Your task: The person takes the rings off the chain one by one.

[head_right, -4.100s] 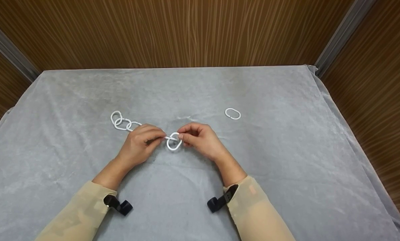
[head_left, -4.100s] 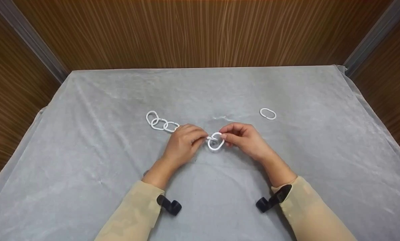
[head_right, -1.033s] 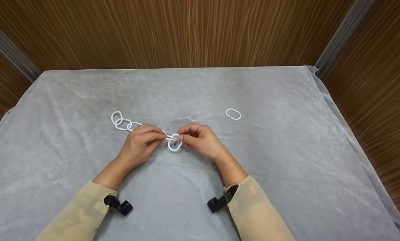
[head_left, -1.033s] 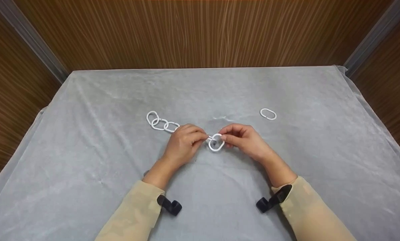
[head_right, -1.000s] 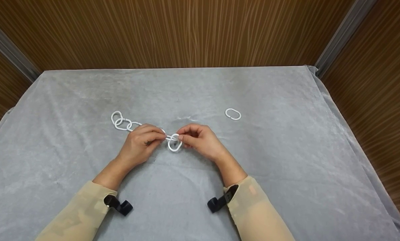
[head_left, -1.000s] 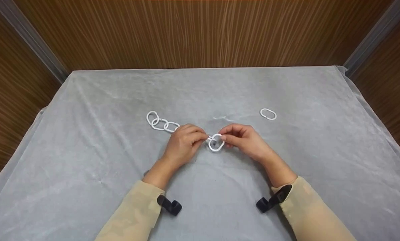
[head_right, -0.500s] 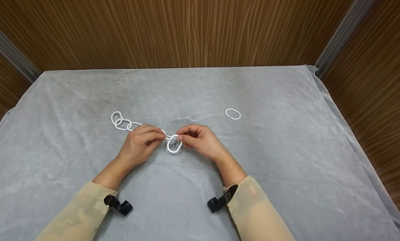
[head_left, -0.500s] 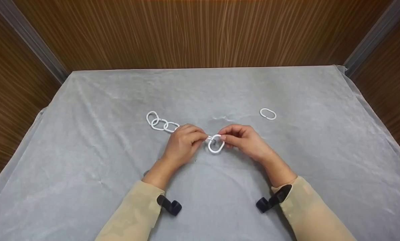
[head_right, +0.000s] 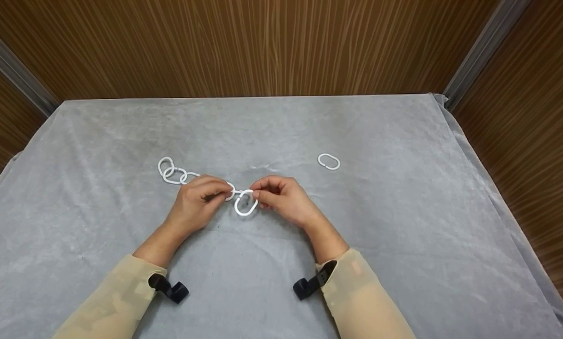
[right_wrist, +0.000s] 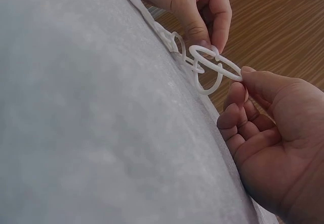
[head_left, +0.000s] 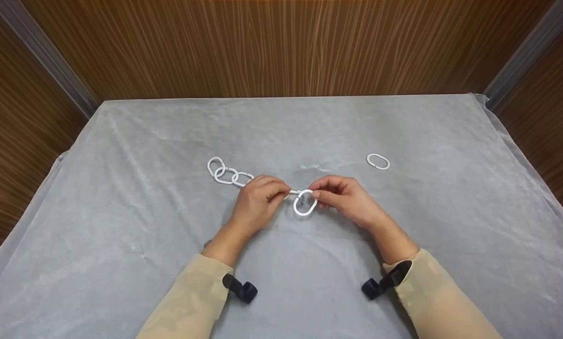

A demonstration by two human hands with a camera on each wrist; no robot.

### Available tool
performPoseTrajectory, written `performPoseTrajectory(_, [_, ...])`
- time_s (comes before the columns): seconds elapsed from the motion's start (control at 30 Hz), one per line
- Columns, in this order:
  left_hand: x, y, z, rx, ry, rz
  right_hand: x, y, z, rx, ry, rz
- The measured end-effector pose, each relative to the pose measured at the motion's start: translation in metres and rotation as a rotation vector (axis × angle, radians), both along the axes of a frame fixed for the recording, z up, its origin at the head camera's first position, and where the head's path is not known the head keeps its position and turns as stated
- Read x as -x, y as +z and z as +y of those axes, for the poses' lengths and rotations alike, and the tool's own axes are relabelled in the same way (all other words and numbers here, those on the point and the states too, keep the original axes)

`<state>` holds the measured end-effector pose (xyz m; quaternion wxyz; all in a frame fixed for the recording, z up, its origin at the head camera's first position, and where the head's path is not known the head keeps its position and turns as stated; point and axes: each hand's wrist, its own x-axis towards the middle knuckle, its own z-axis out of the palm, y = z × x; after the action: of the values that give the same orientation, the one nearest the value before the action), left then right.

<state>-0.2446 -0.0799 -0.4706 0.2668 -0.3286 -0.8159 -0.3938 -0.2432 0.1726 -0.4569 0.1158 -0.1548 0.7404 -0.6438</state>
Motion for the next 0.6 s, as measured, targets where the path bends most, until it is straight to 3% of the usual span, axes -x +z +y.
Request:
performPoseTrajectory(0.33, [-0.002, 0.001, -0.001, -0.079, 0.054, -0.084, 0.000, 0.002, -0.002, 0.014, -0.031, 0.007])
performPoseTrajectory(0.6, [-0.002, 0.001, 0.001, -0.120, 0.069, -0.102, 0.003, 0.022, 0.010, -0.018, -0.121, 0.062])
